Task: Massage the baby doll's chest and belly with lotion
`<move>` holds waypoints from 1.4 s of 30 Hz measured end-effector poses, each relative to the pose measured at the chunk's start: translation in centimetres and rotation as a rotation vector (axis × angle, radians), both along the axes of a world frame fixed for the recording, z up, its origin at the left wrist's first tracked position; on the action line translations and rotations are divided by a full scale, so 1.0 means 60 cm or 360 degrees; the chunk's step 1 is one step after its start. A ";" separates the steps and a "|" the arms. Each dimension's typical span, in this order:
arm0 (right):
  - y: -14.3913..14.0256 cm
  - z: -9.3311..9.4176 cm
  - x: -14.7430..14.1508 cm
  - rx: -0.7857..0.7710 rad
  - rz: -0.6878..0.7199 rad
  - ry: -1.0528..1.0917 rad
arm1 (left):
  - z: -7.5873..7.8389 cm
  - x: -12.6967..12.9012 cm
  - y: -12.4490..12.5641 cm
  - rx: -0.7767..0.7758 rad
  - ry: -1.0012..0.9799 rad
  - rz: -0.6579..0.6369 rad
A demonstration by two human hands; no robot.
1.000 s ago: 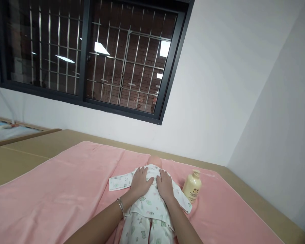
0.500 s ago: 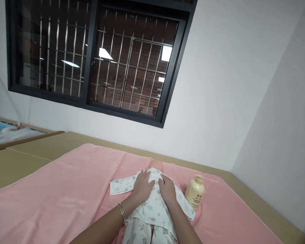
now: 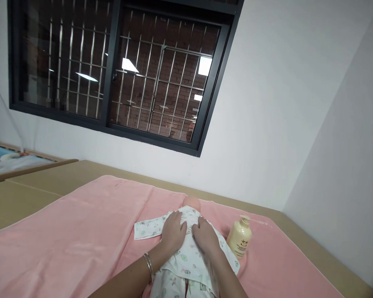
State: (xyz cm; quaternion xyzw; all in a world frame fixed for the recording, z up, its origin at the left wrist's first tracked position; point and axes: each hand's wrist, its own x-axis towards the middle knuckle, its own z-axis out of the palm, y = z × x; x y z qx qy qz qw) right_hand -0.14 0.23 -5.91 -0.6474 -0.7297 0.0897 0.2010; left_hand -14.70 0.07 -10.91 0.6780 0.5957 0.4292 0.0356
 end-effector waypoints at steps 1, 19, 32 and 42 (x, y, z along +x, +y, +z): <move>0.002 -0.001 0.002 -0.0024 0.0014 0.0005 | 0.000 0.001 0.002 -0.0034 0.0014 0.0039; 0.000 -0.009 0.035 0.0065 0.0361 0.0208 | -0.007 0.006 -0.002 0.0047 0.0071 0.0079; -0.005 -0.013 0.009 0.0218 0.0269 0.0077 | -0.007 0.004 0.007 0.0319 -0.0052 -0.0292; 0.013 -0.035 0.019 0.0249 0.0179 0.0234 | -0.005 -0.005 0.011 0.0076 0.0128 -0.0228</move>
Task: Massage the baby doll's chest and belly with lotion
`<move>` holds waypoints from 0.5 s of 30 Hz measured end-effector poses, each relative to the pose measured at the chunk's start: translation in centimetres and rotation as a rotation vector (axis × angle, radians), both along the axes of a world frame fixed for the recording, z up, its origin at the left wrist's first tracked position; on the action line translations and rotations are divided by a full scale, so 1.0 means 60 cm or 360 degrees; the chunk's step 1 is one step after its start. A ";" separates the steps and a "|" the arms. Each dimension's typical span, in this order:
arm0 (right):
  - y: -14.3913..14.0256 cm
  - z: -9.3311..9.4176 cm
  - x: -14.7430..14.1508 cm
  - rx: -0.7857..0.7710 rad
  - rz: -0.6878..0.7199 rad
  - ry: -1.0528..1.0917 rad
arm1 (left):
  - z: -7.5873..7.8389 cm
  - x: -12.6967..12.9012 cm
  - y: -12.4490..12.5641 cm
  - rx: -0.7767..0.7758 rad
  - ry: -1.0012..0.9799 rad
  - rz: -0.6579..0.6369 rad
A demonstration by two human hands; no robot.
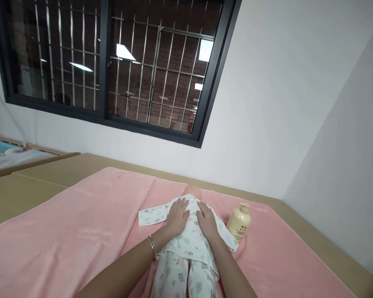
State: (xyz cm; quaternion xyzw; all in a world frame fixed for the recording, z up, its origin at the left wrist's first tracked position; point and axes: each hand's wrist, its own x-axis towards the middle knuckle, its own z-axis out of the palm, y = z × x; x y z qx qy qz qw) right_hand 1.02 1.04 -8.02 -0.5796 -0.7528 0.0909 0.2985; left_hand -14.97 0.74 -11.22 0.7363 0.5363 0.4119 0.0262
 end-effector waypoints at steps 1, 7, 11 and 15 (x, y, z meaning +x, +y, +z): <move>0.001 0.000 -0.001 -0.0018 0.0010 -0.0018 | 0.000 -0.001 0.000 0.0036 0.0021 -0.0077; -0.014 0.001 -0.007 0.0025 0.0026 -0.0129 | 0.000 0.003 -0.007 0.0199 -0.0080 -0.0046; -0.023 0.002 -0.010 0.0104 -0.0122 -0.0080 | -0.001 0.006 -0.012 0.0150 -0.0138 0.0078; -0.022 0.004 -0.013 0.0074 -0.0083 -0.0096 | 0.001 0.006 -0.015 0.0041 -0.0138 0.0171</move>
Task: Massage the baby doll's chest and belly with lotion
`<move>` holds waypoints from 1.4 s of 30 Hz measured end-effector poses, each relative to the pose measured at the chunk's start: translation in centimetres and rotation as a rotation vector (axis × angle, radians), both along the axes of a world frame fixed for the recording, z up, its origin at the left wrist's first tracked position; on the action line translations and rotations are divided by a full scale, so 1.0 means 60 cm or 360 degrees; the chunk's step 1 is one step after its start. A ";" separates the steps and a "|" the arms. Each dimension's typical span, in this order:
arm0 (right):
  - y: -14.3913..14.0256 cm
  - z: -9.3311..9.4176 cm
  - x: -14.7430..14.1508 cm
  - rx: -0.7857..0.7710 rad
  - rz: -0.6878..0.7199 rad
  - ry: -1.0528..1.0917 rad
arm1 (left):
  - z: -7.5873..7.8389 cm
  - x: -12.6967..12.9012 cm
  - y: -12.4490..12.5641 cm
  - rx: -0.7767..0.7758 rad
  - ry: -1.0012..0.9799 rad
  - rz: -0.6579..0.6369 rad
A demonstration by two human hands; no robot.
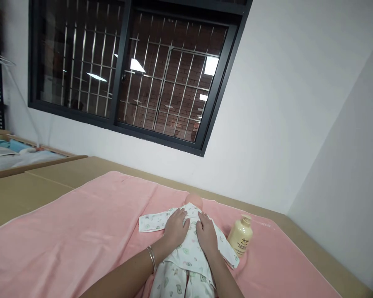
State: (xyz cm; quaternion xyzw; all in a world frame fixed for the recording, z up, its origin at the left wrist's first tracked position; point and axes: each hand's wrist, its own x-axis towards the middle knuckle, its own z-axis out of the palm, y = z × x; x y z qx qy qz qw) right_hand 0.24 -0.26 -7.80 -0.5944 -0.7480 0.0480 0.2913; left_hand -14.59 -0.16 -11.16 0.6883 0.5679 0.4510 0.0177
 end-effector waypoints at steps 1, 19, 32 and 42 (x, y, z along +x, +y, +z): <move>0.001 0.000 0.000 -0.0008 0.0008 -0.0007 | 0.001 0.000 -0.001 -0.0020 0.0005 0.0004; 0.007 -0.001 0.007 -0.0182 0.0087 -0.0154 | 0.000 -0.001 0.002 -0.0058 0.0070 -0.0057; -0.009 0.004 -0.008 -0.0105 -0.0100 -0.0055 | 0.007 -0.001 -0.005 -0.0122 0.0064 0.0015; 0.015 0.006 -0.004 -0.0246 -0.0124 -0.0109 | -0.003 0.005 0.015 -0.0244 0.0177 0.0083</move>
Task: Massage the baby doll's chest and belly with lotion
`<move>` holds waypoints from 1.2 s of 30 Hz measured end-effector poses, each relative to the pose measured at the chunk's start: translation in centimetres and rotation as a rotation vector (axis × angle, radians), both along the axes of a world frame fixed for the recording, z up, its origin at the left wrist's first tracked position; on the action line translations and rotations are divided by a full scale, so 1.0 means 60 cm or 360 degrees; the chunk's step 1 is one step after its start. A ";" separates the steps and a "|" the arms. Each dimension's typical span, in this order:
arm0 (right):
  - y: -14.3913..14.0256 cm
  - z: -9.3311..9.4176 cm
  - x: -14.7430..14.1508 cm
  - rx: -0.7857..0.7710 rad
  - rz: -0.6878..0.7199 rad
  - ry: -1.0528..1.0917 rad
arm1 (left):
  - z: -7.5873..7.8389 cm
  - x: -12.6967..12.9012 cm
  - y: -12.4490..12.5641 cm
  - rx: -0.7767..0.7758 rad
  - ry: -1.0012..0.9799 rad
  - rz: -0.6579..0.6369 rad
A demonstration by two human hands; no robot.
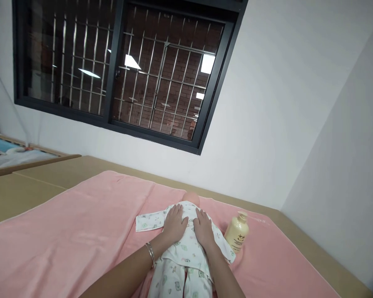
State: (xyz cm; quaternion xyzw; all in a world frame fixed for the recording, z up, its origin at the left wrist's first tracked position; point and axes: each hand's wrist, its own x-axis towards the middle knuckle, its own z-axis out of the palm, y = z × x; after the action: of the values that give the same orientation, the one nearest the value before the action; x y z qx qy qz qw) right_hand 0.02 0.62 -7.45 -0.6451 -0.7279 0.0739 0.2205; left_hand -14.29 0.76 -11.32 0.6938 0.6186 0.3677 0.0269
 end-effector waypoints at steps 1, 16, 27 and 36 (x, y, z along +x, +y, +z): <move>0.002 0.001 0.001 -0.0009 0.0028 -0.0020 | 0.000 -0.001 0.002 0.0019 0.0009 -0.0026; 0.000 -0.009 -0.003 0.0147 0.0011 0.0107 | -0.005 -0.003 0.000 0.0211 -0.0034 0.0010; -0.008 -0.027 0.000 0.0367 -0.0075 0.0198 | -0.018 -0.005 -0.001 0.0138 -0.0261 -0.0019; -0.009 -0.012 0.001 0.0278 0.0083 0.0032 | -0.018 -0.008 0.002 0.0268 -0.0150 -0.0175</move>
State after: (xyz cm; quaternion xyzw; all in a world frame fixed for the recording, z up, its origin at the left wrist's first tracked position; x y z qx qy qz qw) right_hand 0.06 0.07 -8.20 -0.6034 -0.7458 0.0224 0.2813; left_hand -14.78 0.90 -12.42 0.7085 0.5445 0.4487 0.0176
